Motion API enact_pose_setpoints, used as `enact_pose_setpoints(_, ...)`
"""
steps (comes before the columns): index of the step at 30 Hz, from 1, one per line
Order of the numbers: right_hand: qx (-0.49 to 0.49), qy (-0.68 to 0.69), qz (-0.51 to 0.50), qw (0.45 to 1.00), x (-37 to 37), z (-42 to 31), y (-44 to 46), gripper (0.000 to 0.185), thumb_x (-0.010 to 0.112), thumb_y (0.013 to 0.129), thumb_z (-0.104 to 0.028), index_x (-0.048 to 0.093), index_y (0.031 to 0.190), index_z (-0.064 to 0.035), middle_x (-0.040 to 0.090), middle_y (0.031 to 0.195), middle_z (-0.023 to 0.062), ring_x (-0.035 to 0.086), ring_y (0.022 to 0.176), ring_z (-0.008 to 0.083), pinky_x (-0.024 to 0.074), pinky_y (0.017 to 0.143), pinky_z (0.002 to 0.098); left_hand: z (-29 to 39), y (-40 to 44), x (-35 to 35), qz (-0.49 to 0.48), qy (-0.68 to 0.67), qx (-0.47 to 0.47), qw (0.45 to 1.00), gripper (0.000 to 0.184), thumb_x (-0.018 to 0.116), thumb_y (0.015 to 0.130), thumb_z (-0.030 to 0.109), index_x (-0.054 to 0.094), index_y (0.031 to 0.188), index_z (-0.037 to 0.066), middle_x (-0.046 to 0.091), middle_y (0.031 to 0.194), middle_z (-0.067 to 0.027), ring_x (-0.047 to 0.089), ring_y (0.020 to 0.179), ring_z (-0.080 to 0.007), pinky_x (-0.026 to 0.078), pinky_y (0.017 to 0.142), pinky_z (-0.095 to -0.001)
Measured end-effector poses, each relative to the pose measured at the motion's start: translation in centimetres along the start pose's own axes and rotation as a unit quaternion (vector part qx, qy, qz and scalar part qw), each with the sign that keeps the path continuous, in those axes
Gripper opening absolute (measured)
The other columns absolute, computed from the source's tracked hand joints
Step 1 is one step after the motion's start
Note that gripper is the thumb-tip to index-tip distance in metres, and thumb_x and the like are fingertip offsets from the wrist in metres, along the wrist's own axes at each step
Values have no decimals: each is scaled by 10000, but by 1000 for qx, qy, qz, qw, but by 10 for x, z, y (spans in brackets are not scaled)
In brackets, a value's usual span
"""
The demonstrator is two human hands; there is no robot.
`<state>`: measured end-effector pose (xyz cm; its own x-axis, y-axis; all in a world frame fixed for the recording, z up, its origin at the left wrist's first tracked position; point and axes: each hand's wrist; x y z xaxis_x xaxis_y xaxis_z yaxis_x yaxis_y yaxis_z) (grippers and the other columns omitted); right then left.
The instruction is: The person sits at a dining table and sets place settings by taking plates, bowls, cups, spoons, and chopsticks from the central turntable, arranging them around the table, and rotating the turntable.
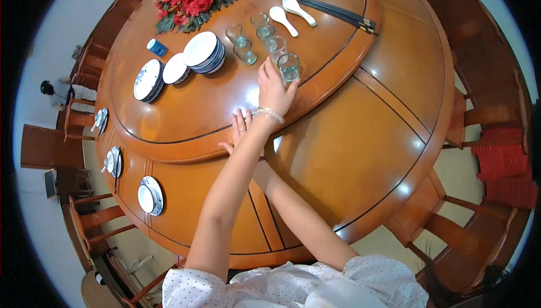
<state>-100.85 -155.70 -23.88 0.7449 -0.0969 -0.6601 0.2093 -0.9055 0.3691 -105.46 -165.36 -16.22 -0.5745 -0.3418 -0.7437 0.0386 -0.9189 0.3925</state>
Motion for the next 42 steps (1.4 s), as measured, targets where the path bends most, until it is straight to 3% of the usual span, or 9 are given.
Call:
enact_pose_setpoints(3, -82, -68, -191, 976, -34, -19, -6, 758, 482, 806, -493, 250, 1362, -33, 119, 1462, 113, 94, 1350, 259, 53, 1091, 464, 2, 16, 20, 11, -16, -93, 996, 905, 732, 675, 264, 170, 1295, -80, 300, 1242, -287, 335, 1153, -415, 314, 979, -412)
enact_pose_setpoints(7, -278, 55, -101, 954, -15, 15, -35, 605, 548, 791, -382, 413, 1262, -27, 347, 1363, 152, 306, 1273, 277, 214, 1053, 445, 0, 22, 21, 59, 26, -204, 977, 907, 763, 631, 276, 214, 1279, -43, 350, 1182, -242, 383, 1114, -387, 379, 911, -415)
enact_pose_setpoints(9, -74, 242, -117, 960, -47, 21, -36, 323, 608, 750, -254, 579, 989, -39, 596, 1015, 160, 545, 991, 310, 428, 830, 413, -12, 18, 15, 71, 52, -227, 970, 864, 756, 640, 270, 241, 1266, -29, 369, 1160, -222, 405, 1096, -373, 402, 883, -417)
enact_pose_setpoints(11, -31, 268, -57, 961, -91, 36, -24, 107, 623, 720, -146, 564, 725, -57, 571, 664, 127, 557, 660, 318, 428, 580, 404, -26, 13, 11, 64, 77, -221, 970, 761, 734, 664, 258, 296, 1225, -13, 400, 1119, -193, 441, 1053, -353, 424, 842, -420)
enact_pose_setpoints(13, -43, 229, 97, 967, -95, 64, -1, 214, 614, 692, -55, 452, 553, -60, 485, 555, 109, 475, 522, 293, 376, 506, 382, -33, 7, 2, 60, 85, -218, 970, 743, 722, 671, 283, 315, 1213, -21, 414, 1119, -198, 456, 1040, -350, 420, 848, -411)
enact_pose_setpoints(16, 77, 175, 151, 970, -103, 80, 56, 270, 607, 774, -142, 457, 564, -61, 504, 561, 90, 489, 530, 293, 370, 497, 380, -46, -8, -10, 68, 107, -211, 969, 664, 686, 702, 299, 354, 1191, -2, 442, 1101, -176, 478, 1015, -330, 424, 835, -400)
enact_pose_setpoints(18, 104, 163, 115, 974, -89, 87, 100, 185, 603, 781, -194, 496, 774, -42, 555, 738, 118, 558, 672, 304, 434, 585, 409, -60, -19, -15, 77, 104, -188, 974, 622, 665, 728, 298, 367, 1183, -3, 450, 1077, -176, 478, 1008, -330, 424, 828, -399)
enact_pose_setpoints(22, 58, -60, 48, 995, -44, 81, 158, 382, 651, 746, -252, 429, 965, -30, 519, 961, 160, 585, 811, 320, 491, 651, 407, -67, -34, -44, 44, 130, -191, 972, 593, 645, 756, 316, 374, 1171, -10, 457, 1057, -179, 476, 1005, -326, 425, 818, -393)
enact_pose_setpoints(42, 110, 7, 25, 994, 2, 12, 178, 263, 608, 787, -161, 455, 888, 27, 577, 847, 228, 584, 800, 383, 475, 698, 435, -92, -47, -140, -170, 199, -259, 930, 535, 749, 625, 267, 431, 970, 9, 502, 1002, -223, 576, 834, -365, 490, 699, -396)
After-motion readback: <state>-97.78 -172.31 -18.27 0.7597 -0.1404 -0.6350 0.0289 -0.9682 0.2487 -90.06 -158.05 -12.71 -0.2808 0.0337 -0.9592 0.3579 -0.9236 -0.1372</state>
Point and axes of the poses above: each hand's wrist, its own y-axis towards the middle knuckle, its own x-axis out of the palm, z = x × y
